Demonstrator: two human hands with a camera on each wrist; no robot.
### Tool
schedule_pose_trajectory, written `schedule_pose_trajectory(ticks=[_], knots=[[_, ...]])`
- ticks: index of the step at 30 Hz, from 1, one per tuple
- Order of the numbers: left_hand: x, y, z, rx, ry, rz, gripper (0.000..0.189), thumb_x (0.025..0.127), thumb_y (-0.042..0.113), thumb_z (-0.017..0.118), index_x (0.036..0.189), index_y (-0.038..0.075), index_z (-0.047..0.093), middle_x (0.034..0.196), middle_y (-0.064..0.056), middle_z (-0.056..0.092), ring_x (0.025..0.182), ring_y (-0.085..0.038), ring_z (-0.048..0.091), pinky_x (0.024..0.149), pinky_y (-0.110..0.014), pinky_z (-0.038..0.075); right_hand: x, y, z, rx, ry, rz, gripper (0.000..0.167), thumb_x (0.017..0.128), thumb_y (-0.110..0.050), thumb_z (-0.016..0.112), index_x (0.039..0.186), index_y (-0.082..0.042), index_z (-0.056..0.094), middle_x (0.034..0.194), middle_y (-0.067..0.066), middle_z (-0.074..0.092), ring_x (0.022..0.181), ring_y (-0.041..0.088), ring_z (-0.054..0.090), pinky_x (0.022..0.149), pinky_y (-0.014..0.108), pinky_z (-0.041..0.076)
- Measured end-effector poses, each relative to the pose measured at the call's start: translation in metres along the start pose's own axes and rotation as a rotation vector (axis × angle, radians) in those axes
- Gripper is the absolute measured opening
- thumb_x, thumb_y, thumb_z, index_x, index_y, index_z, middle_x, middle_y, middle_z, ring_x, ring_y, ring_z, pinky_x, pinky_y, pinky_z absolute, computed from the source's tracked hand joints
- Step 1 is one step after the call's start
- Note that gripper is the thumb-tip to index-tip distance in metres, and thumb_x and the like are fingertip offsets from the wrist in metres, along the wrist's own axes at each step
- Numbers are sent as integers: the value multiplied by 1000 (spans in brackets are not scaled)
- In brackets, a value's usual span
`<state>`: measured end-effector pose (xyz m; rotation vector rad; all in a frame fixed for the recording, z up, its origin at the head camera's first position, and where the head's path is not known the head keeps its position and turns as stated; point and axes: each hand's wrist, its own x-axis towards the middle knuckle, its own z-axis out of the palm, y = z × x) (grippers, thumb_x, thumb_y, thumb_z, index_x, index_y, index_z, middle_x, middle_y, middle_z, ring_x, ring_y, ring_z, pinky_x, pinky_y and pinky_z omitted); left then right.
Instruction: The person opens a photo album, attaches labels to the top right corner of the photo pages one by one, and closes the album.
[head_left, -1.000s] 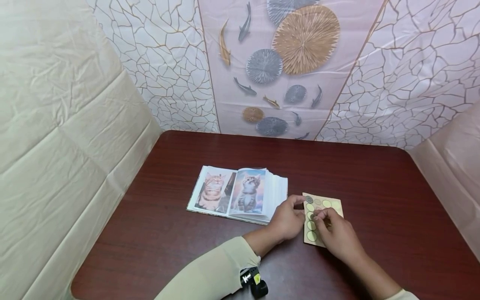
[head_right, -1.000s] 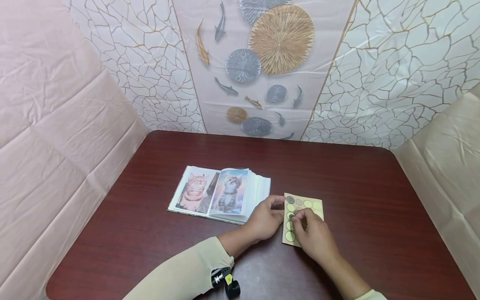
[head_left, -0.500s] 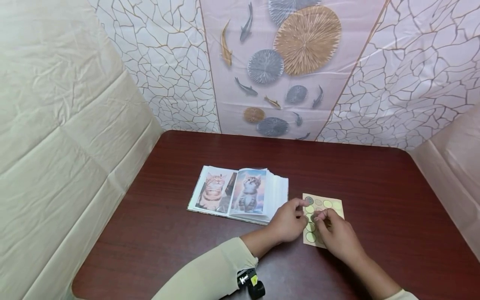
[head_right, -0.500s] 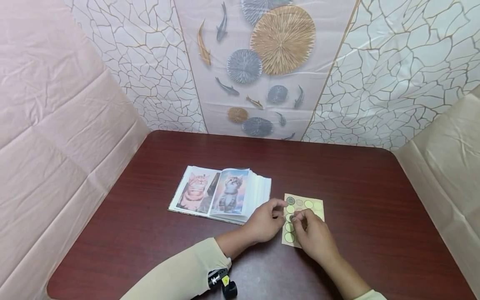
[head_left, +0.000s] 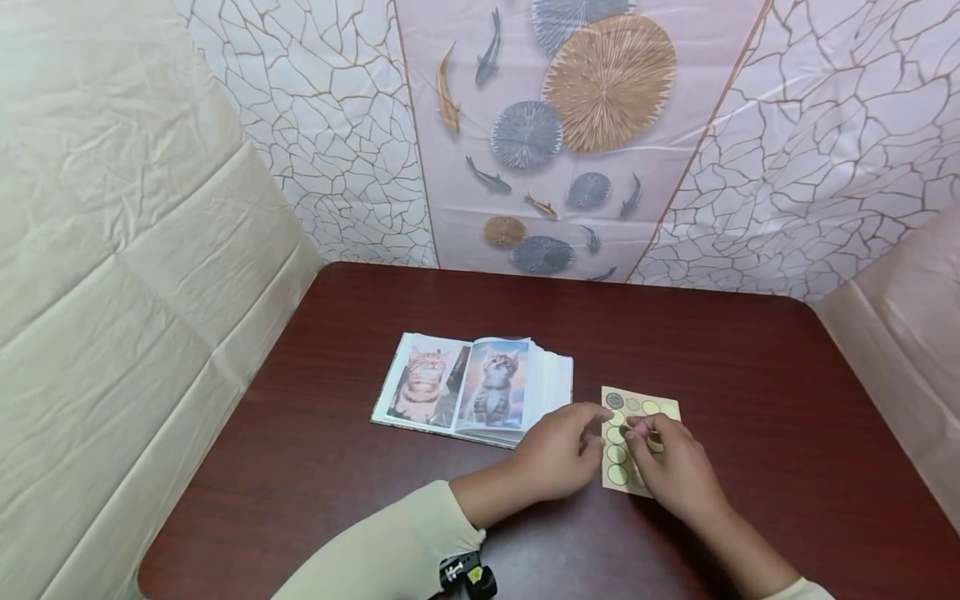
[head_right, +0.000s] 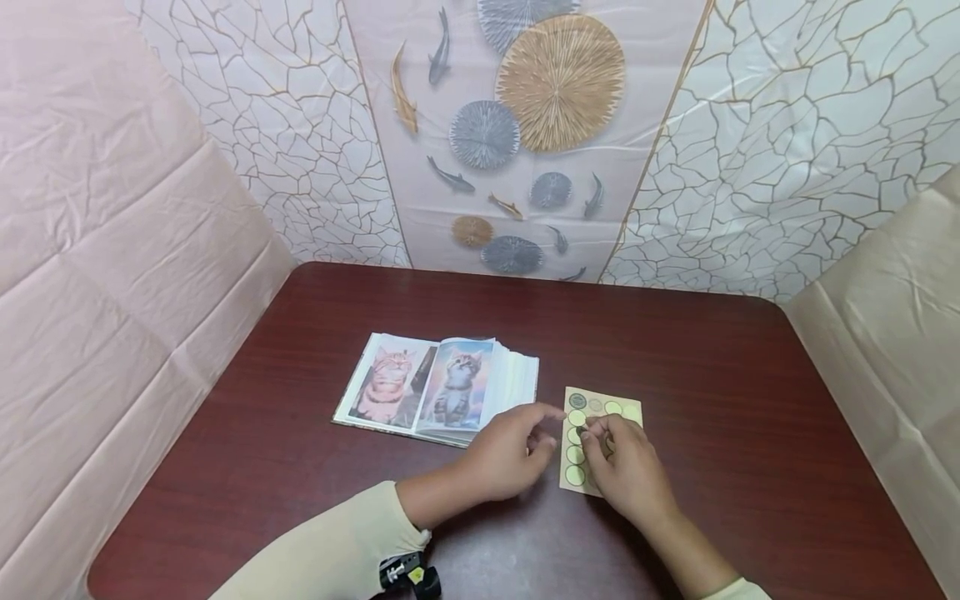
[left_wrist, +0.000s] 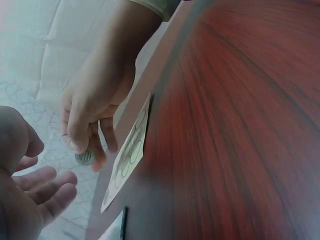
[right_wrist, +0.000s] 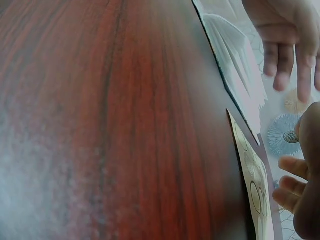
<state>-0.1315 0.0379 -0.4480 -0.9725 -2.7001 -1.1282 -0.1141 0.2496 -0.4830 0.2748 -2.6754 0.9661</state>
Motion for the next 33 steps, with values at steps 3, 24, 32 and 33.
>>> schedule_pose_trajectory(ticks=[3,24,32,33], knots=[[-8,-2,-8,72,56,51,32,97,14,63,128,12,66,113,1,68,88,-3,58,79,-15,46,1,-1,-2,-7,-5,11,19,97,-12,68,85,-17,55,113,11,75,100,36,70,84,57,53],[-70,-61,-61,387,225,125,38,92,16,71,129,11,66,128,-8,62,114,-27,59,95,-45,48,-1,1,-5,-50,-1,38,16,98,-15,68,86,-18,57,115,8,75,98,32,68,81,53,53],[-84,-77,-67,416,192,16,48,93,26,71,137,9,61,141,-15,54,129,-36,50,107,-54,39,0,3,-8,-59,6,35,15,97,-13,68,86,-18,58,114,8,75,97,32,68,79,53,52],[-86,-79,-67,419,176,-4,51,94,29,71,139,8,60,143,-16,52,131,-38,48,109,-56,36,0,3,-8,-59,6,36,15,97,-13,68,86,-18,58,114,8,75,97,32,68,80,53,52]])
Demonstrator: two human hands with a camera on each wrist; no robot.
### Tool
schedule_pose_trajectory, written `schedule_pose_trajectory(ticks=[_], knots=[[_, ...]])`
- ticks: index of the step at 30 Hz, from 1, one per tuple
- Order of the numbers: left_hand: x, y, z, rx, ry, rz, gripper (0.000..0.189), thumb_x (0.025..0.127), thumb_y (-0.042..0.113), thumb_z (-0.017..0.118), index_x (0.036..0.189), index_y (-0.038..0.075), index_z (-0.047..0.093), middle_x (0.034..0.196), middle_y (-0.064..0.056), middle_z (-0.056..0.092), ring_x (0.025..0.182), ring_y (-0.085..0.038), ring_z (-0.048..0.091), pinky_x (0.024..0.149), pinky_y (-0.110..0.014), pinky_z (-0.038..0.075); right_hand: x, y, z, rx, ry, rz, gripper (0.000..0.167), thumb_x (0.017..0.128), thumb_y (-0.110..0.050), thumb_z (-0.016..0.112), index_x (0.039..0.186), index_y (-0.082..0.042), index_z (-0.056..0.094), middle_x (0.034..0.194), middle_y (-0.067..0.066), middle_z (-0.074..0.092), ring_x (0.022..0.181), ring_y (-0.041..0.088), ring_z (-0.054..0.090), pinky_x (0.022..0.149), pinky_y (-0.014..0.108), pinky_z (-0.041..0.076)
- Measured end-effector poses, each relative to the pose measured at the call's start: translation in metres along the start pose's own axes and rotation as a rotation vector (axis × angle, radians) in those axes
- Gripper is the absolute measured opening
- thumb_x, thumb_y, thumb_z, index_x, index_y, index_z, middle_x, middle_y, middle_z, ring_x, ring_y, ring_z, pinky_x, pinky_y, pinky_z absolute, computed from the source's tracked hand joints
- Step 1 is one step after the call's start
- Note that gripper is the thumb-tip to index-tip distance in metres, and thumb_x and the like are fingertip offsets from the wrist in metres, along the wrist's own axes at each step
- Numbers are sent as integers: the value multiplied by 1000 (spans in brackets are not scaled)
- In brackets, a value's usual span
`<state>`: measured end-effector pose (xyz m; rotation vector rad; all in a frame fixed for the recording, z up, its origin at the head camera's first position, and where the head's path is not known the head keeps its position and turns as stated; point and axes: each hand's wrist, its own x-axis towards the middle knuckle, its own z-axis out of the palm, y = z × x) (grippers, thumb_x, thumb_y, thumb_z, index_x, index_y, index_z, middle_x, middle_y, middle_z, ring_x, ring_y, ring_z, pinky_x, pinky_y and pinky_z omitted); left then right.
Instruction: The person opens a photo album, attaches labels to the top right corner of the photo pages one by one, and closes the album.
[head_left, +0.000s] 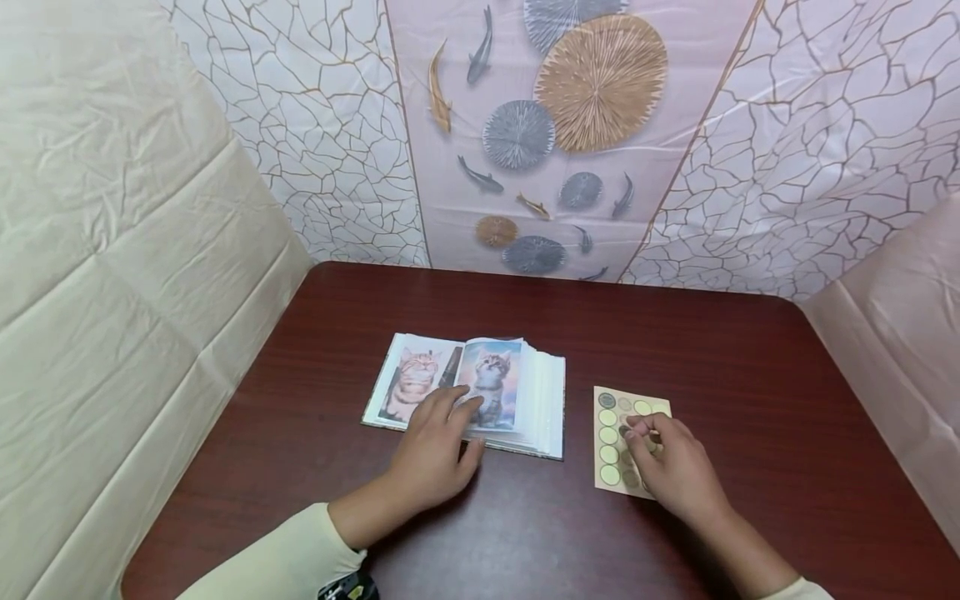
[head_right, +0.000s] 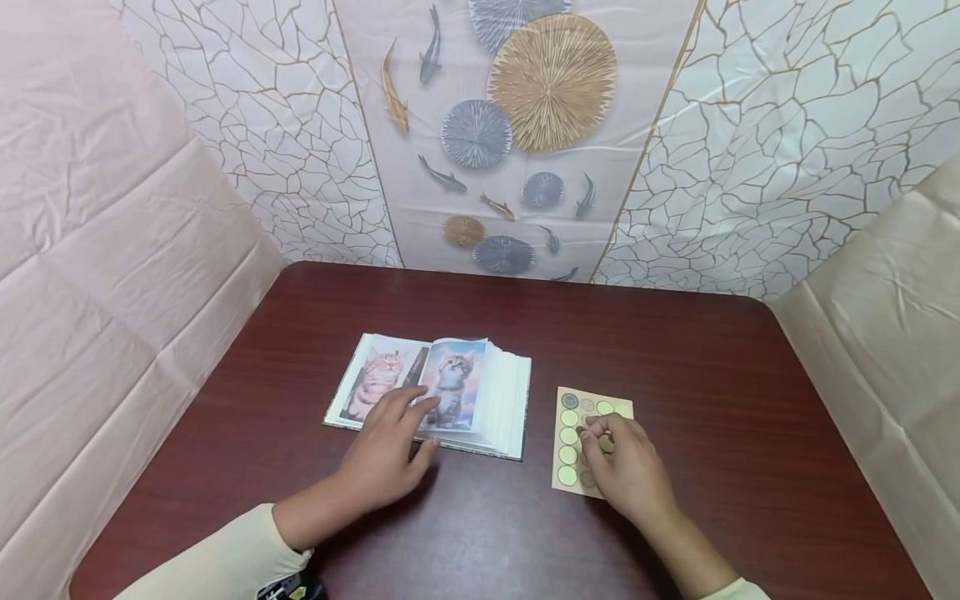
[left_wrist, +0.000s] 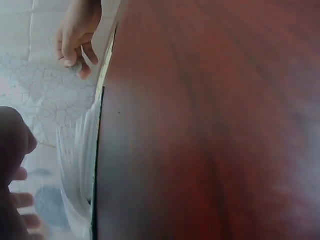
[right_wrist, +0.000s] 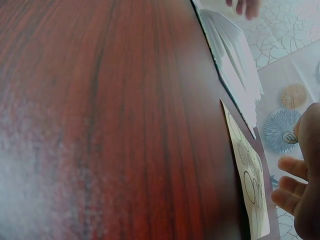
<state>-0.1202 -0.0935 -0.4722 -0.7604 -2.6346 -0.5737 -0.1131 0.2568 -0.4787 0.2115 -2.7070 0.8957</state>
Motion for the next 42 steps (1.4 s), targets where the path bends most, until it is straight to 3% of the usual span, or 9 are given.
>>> schedule_pose_trajectory(ticks=[5,8,12,16,23,32,42], knots=[[-7,-1,0,23,-164,-90,64,97,45,65,150,11,51,155,-20,43,143,-46,35,112,-66,29,1,0,1,-6,8,-8,15,97,-13,68,86,-18,58,113,8,75,97,32,68,79,53,52],[-11,2,1,12,-295,-146,69,101,54,55,158,18,41,163,-15,34,149,-47,25,111,-72,24,1,0,1,-9,11,-12,15,97,-13,68,86,-18,58,113,8,75,96,32,68,79,52,52],[-14,3,3,-24,-405,-202,72,102,60,48,163,25,31,168,-8,24,152,-46,14,112,-74,16,2,-1,1,7,4,-11,15,98,-15,67,87,-17,58,114,9,75,98,33,69,81,54,52],[-15,3,5,-26,-449,-221,72,102,62,45,163,28,30,169,-3,20,152,-47,11,112,-76,13,5,-1,1,35,-7,-36,15,100,-14,66,88,-16,57,118,13,72,109,35,63,85,55,51],[-13,3,4,-19,-491,-230,72,101,65,44,162,29,32,169,-1,20,151,-48,10,110,-77,12,13,-4,-1,43,-18,-168,18,95,-3,71,90,-15,59,131,23,62,120,44,51,83,54,47],[-10,3,3,-5,-544,-232,75,101,68,41,164,31,26,170,0,14,152,-47,6,111,-77,11,31,-13,-6,138,-140,-105,9,100,-11,67,92,-12,64,142,26,54,124,49,47,88,62,49],[-8,2,0,-13,-574,-238,74,101,69,37,164,32,24,170,1,12,152,-46,5,111,-77,10,51,-28,-8,167,-231,-75,11,103,-18,64,94,-12,65,147,25,50,122,49,50,88,57,53]])
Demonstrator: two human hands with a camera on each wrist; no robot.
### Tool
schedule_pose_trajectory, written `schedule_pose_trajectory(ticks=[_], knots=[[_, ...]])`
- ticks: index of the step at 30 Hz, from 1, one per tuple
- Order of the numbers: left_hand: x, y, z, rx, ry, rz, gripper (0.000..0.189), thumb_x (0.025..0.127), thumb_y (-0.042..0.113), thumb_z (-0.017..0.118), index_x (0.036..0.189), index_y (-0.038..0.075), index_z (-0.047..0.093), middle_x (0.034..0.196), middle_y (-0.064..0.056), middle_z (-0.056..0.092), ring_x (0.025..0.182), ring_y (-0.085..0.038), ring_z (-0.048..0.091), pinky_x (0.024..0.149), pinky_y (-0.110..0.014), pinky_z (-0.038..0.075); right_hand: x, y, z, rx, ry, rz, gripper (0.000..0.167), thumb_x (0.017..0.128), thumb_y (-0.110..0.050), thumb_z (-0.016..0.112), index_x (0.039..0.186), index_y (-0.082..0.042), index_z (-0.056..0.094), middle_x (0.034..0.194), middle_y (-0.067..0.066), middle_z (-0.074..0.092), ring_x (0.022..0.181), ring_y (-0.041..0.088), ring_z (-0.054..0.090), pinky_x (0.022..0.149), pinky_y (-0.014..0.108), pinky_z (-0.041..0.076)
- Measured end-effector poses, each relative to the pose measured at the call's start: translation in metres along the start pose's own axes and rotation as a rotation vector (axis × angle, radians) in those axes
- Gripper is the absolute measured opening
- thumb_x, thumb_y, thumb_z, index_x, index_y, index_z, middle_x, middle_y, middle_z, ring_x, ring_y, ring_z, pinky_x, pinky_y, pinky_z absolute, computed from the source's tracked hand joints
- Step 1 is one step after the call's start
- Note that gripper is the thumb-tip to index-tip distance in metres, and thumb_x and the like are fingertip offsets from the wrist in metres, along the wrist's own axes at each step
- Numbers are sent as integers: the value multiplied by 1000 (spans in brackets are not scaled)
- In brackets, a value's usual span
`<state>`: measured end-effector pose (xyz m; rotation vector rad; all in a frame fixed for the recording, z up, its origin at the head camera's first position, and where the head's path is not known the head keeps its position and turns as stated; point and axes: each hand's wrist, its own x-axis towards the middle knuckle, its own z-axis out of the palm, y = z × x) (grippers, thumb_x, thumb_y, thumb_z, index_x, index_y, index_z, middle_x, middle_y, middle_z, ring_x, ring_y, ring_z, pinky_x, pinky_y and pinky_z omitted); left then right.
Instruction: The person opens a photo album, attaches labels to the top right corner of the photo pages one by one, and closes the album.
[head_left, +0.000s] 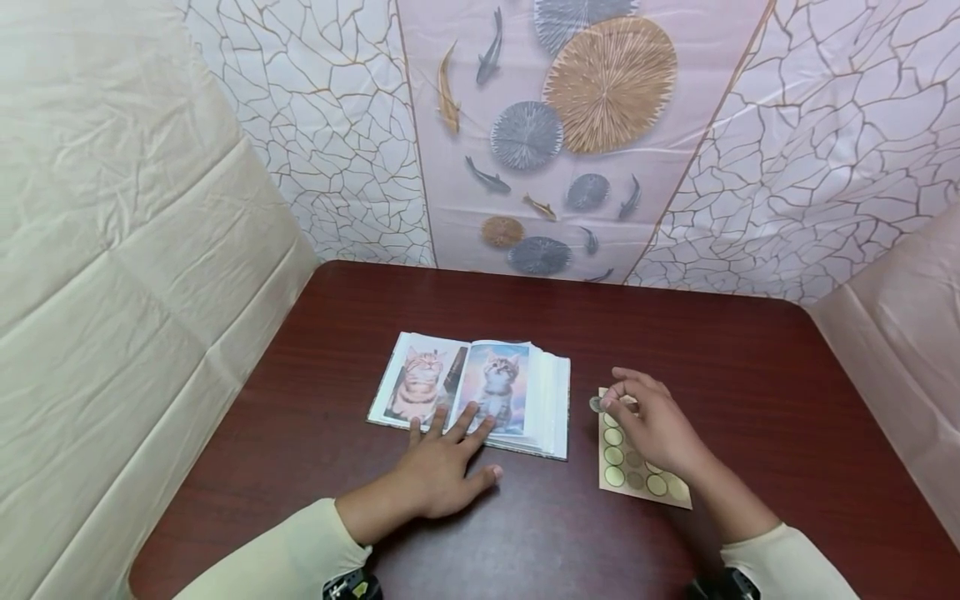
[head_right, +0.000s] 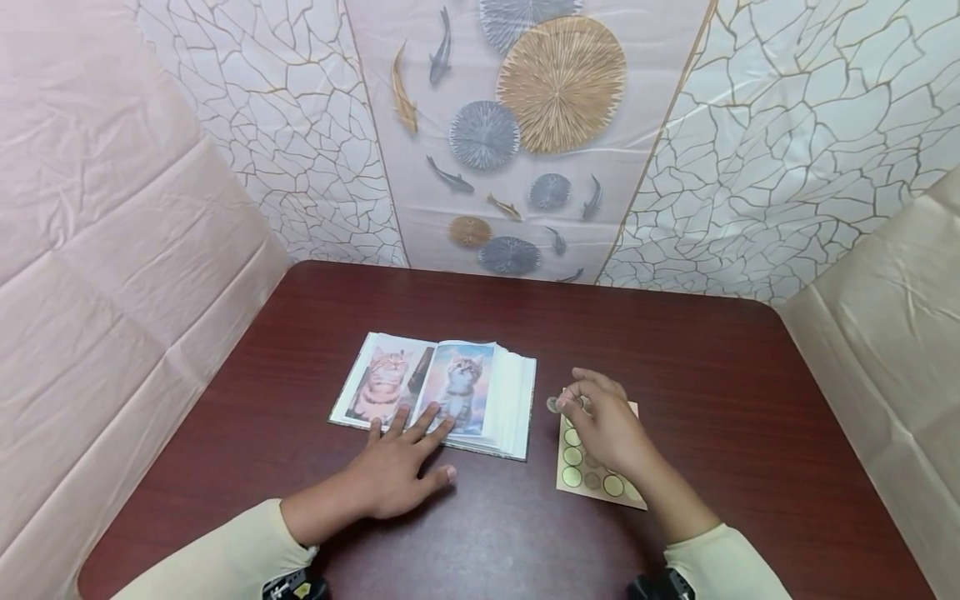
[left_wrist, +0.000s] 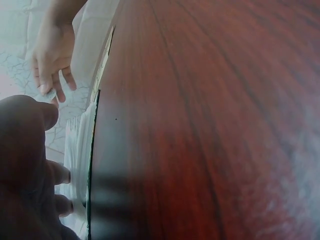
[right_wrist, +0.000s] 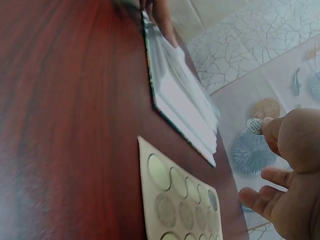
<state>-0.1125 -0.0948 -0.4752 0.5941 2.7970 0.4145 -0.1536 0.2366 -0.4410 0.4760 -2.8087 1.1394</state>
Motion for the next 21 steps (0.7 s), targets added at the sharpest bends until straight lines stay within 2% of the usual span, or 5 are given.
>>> schedule_pose_trajectory(ticks=[7,21], knots=[[0,0,-2,2,-8,2,74,102,69,36,164,32,24,170,0,13,152,-47,7,111,-77,11,14,-10,2,21,-32,0,12,104,-18,63,95,-11,66,148,25,48,114,46,59,87,53,54],[1,-2,-2,9,-22,-11,74,101,71,34,164,34,22,170,1,11,152,-47,6,112,-76,10,36,-25,11,48,-76,4,12,103,-15,62,95,-11,69,149,23,47,111,38,58,87,47,51]])
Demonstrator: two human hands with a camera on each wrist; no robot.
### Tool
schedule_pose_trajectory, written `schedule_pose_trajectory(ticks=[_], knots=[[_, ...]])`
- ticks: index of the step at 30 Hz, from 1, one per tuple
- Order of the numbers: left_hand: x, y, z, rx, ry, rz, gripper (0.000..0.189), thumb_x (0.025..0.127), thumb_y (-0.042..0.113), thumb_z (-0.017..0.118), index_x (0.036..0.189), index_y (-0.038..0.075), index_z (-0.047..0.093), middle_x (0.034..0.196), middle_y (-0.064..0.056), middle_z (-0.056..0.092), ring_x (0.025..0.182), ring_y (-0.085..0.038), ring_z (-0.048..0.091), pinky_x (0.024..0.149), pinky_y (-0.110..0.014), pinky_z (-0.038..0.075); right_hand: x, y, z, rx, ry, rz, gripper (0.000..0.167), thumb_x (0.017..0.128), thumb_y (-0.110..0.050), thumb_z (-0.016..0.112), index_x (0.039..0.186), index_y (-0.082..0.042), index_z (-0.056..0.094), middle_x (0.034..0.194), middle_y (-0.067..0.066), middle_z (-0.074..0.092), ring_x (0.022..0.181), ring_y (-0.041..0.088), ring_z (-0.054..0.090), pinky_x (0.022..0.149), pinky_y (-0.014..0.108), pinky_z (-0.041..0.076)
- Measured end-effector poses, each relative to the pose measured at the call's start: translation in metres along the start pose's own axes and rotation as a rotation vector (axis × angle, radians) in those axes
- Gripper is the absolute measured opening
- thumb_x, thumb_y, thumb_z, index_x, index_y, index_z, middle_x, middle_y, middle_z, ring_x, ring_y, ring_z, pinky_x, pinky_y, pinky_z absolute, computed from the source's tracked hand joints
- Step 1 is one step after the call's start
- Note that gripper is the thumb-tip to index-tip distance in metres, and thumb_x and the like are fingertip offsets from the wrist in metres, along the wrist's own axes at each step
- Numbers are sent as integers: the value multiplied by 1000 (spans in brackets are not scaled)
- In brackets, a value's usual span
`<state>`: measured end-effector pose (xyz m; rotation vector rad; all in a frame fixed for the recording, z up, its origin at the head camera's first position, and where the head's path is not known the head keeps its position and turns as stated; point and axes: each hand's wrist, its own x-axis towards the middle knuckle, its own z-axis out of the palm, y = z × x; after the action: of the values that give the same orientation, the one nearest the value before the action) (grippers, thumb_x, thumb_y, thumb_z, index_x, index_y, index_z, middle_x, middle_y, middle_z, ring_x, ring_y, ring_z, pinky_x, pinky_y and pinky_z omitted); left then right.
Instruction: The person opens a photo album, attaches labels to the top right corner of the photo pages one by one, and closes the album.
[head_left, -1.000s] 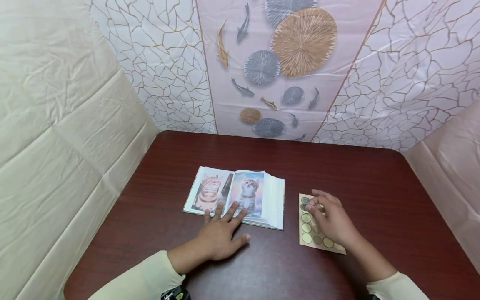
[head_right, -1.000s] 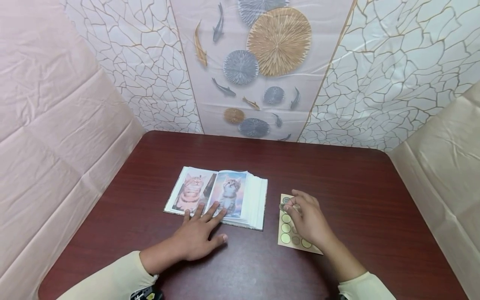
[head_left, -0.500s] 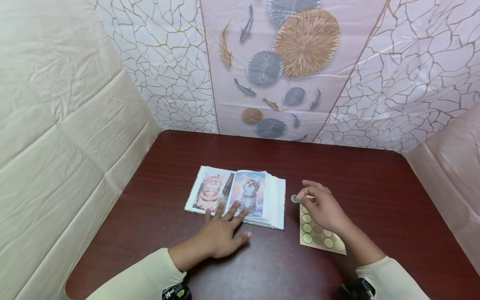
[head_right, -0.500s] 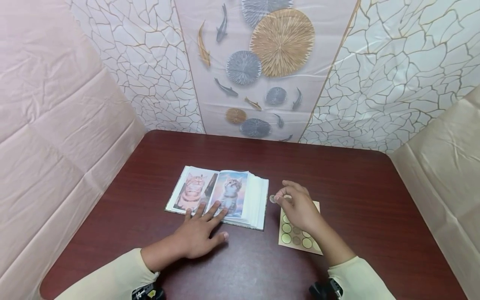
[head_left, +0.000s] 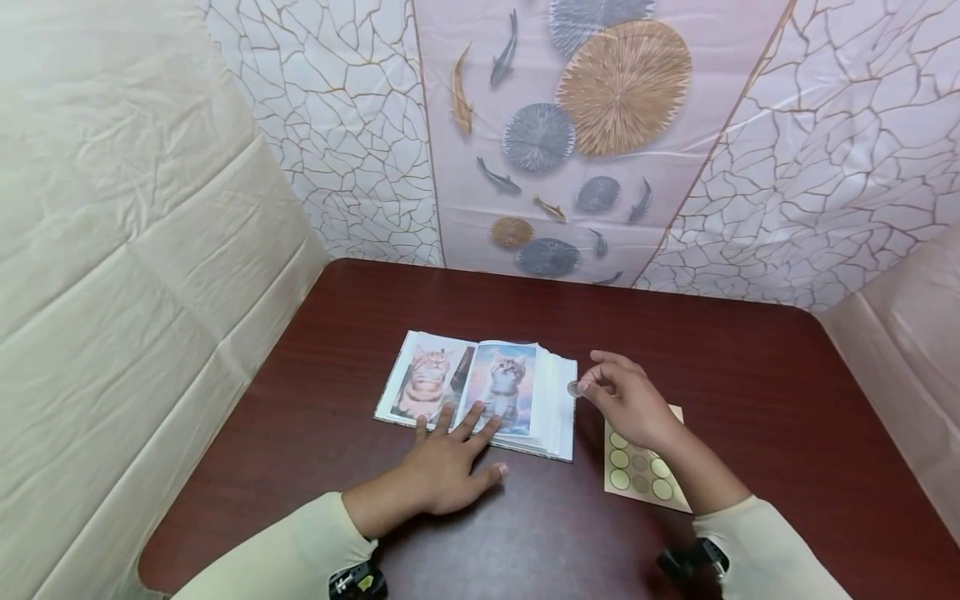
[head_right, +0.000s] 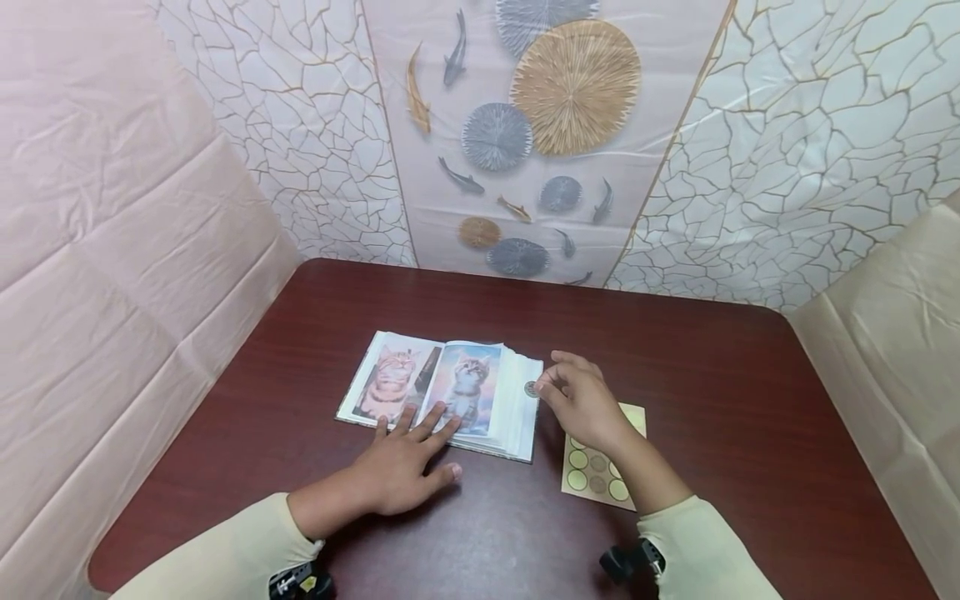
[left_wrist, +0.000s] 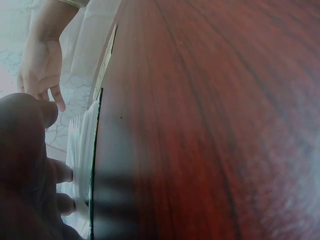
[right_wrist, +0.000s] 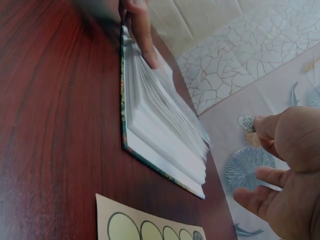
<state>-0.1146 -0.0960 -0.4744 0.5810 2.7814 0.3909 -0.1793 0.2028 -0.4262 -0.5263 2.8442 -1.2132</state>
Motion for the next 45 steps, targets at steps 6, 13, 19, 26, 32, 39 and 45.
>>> schedule_pose_trajectory(ticks=[6,13,19,26,32,39,45], knots=[[0,1,0,-2,0,4,74,102,69,35,164,33,22,170,0,12,152,-47,7,111,-76,11,7,1,5,0,-11,3,11,103,-15,63,93,-11,68,148,22,48,114,39,58,89,48,51],[-1,1,0,-6,6,5,73,102,69,35,164,32,24,170,0,13,152,-47,7,111,-77,11,17,-2,14,24,-20,-26,14,101,-9,63,89,-11,69,147,25,48,125,44,53,90,48,52],[-2,2,-1,-14,-2,2,73,102,69,33,164,32,23,170,0,11,152,-47,5,111,-77,9,27,-9,19,18,-33,-27,13,101,-11,63,89,-13,68,148,24,48,122,42,54,91,48,50],[-2,2,0,-5,-2,-4,72,103,69,33,164,32,23,170,0,12,152,-47,6,111,-77,10,36,-15,23,-14,-42,-23,12,101,-16,65,90,-14,68,149,23,49,109,38,54,90,47,42],[-2,2,-1,0,-6,-6,73,102,69,31,164,32,23,170,0,11,152,-46,6,112,-76,9,40,-17,25,-19,-58,-8,12,102,-18,65,92,-15,69,151,22,47,124,41,49,91,51,45],[-2,2,-2,6,-3,-4,73,102,69,31,164,32,23,170,0,12,152,-46,7,111,-76,11,46,-23,28,-6,-78,-9,13,103,-19,64,93,-15,70,153,20,45,126,41,49,84,49,53],[0,2,-1,13,-6,-9,73,102,70,30,164,33,22,170,1,11,152,-46,5,112,-76,10,52,-24,33,0,-74,-28,11,102,-18,65,93,-14,70,151,20,48,117,38,55,84,47,51]])
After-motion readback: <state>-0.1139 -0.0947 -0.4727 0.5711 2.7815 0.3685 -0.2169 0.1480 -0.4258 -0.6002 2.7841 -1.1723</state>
